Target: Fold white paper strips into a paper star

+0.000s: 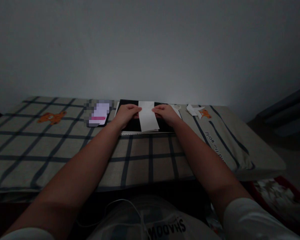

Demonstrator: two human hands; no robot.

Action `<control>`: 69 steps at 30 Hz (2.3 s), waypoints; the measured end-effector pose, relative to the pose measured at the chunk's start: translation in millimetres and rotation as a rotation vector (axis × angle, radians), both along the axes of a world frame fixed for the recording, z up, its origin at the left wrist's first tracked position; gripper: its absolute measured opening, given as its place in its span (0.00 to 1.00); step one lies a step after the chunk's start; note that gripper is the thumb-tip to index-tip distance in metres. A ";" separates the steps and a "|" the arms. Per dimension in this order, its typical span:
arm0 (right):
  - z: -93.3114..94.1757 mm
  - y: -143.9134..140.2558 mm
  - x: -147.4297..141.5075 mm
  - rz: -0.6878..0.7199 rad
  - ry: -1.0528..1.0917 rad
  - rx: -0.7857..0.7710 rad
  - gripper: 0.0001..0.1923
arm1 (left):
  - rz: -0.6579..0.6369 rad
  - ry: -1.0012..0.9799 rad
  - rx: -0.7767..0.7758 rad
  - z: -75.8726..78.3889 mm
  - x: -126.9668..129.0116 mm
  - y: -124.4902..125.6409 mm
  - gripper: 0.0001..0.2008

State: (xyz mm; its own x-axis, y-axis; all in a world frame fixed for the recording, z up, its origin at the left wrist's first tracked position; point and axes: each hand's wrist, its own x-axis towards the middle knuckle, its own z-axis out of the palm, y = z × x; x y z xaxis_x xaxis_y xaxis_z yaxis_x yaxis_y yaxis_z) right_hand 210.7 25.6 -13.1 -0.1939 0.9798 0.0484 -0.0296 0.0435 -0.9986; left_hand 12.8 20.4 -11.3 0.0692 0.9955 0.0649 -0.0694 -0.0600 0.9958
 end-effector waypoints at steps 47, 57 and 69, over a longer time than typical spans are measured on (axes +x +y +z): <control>-5.3 3.3 -1.3 -0.009 0.020 -0.004 0.04 | 0.070 0.010 0.095 -0.2 2.2 0.3 0.09; -7.4 3.2 -2.0 -0.017 0.006 0.058 0.13 | -0.021 0.071 0.084 2.5 2.8 -3.9 0.11; -2.5 2.1 -1.6 -0.090 -0.079 0.103 0.12 | -0.057 0.060 0.058 1.3 4.0 -4.7 0.09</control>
